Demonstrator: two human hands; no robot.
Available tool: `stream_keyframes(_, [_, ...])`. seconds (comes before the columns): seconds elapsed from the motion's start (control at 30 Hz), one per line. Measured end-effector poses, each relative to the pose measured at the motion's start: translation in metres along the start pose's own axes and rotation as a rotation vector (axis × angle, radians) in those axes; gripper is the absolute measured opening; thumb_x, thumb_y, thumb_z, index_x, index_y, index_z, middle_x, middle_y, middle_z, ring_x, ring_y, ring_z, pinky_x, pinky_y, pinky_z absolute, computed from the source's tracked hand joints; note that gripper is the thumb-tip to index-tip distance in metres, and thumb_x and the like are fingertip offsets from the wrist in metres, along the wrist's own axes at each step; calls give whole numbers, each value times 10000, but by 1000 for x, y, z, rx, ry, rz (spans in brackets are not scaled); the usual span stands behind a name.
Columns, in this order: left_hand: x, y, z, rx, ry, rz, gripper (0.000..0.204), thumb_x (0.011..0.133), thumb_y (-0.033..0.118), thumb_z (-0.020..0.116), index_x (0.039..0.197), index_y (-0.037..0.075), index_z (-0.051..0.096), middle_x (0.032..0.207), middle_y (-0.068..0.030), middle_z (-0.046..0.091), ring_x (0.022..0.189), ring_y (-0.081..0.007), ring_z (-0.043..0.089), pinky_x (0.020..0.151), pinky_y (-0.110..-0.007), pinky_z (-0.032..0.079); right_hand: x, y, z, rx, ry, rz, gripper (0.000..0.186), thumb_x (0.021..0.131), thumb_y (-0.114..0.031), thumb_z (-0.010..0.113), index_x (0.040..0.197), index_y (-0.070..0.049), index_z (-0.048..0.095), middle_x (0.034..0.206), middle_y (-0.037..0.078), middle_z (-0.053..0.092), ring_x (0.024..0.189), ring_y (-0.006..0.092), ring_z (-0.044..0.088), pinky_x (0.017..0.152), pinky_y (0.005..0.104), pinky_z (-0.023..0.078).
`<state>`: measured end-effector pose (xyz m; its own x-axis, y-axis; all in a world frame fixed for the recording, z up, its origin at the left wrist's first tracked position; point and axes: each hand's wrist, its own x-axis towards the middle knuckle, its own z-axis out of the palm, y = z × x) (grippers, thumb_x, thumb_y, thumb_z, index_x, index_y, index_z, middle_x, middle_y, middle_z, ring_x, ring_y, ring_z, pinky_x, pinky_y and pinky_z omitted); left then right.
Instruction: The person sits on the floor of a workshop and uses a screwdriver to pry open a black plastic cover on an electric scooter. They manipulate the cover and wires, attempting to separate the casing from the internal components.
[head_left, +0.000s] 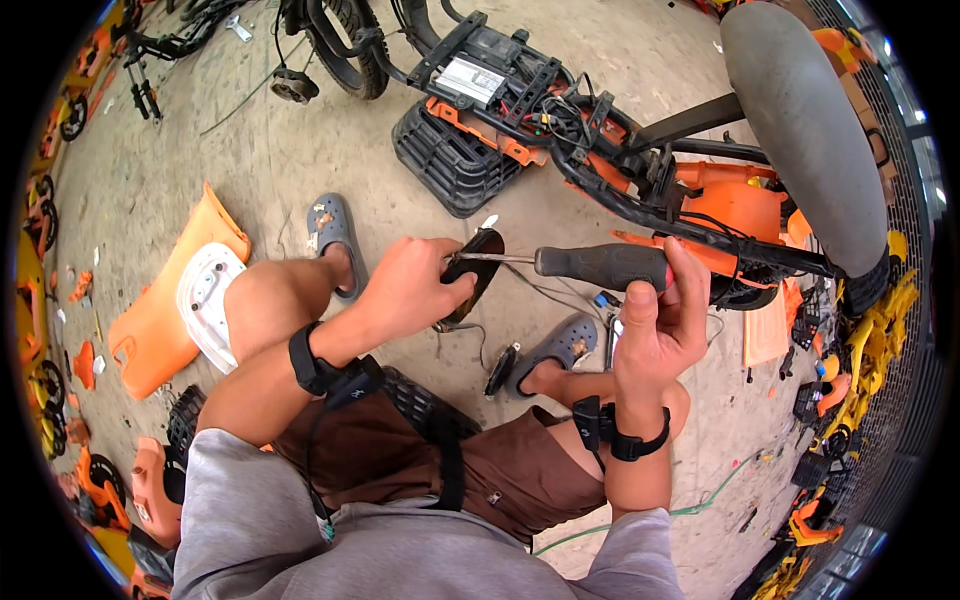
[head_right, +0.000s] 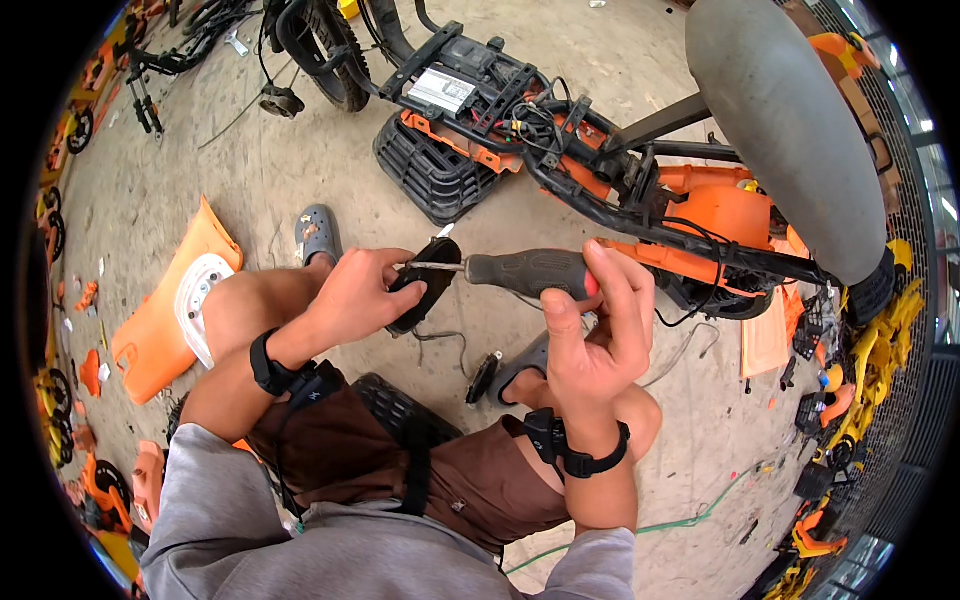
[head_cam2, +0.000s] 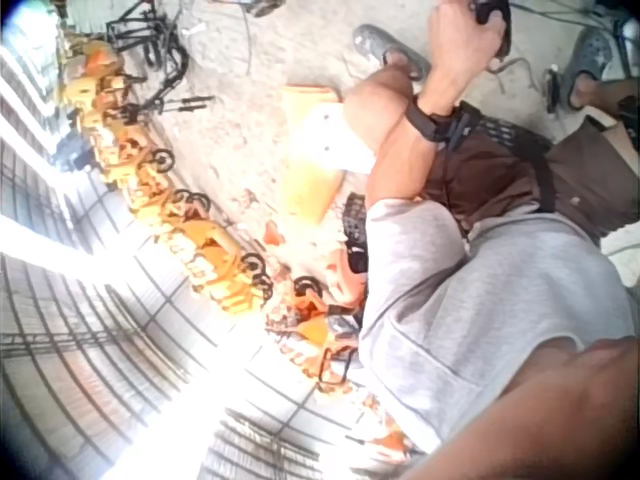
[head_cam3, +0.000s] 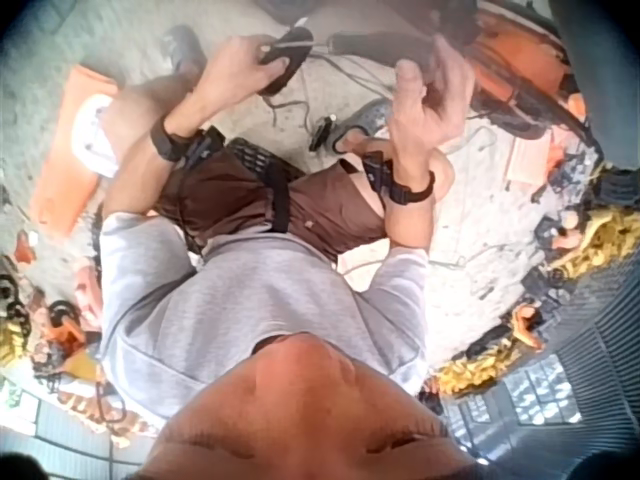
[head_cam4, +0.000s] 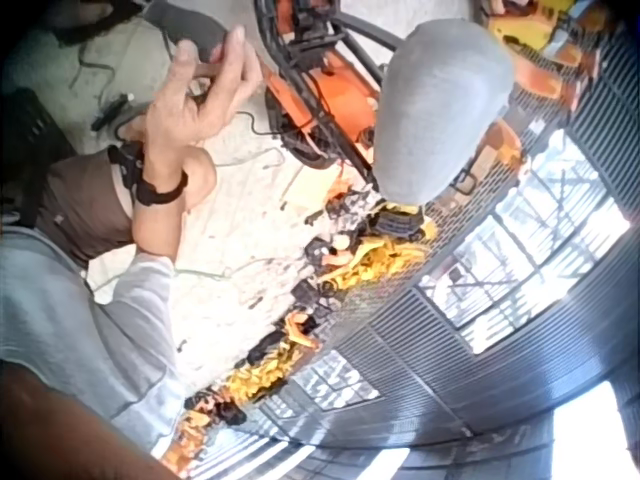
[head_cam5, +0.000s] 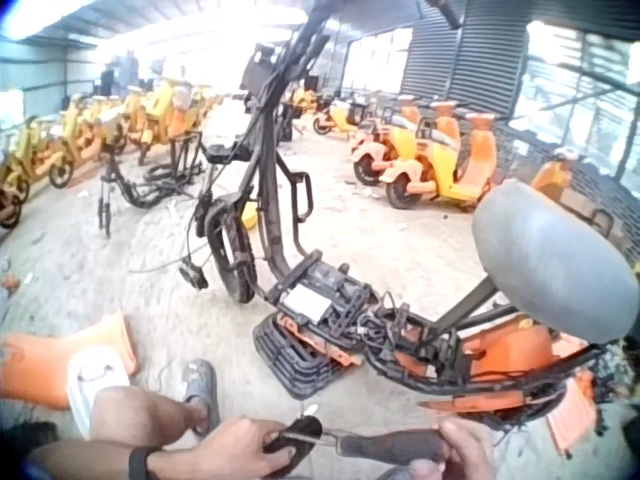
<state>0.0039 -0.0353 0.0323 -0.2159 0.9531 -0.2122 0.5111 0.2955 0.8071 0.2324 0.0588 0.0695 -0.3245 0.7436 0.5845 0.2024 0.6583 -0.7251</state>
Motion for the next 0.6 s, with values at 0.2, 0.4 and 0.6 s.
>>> stream_keyframes(0.2, [-2, -4, -2, 12, 20, -38, 324, 808, 204, 682, 983, -69, 665, 584, -177, 588, 533, -306, 579, 543, -408, 460, 0, -16, 7, 250, -14, 98, 361, 918, -12, 560, 1269, 69, 578, 1265, 232, 584, 718, 144, 610, 578, 236, 482])
stream_keyframes(0.4, [-3, -6, -2, 8, 2, -23, 372, 822, 198, 697, 1075, -73, 666, 542, -116, 562, 452, -182, 519, 473, -349, 416, -2, -5, 5, 130, -19, -4, 385, 904, -69, 665, 1271, 29, 601, 1288, 211, 569, 891, 163, 624, 661, 243, 520])
stream_keyframes(0.6, [1, 0, -2, 29, 8, -42, 319, 810, 262, 705, 984, -5, 701, 558, -169, 568, 476, -267, 561, 511, -397, 456, 3, -9, 0, 219, -5, 34, 345, 890, 9, 615, 1235, 14, 622, 1265, 152, 589, 931, 182, 653, 643, 236, 521])
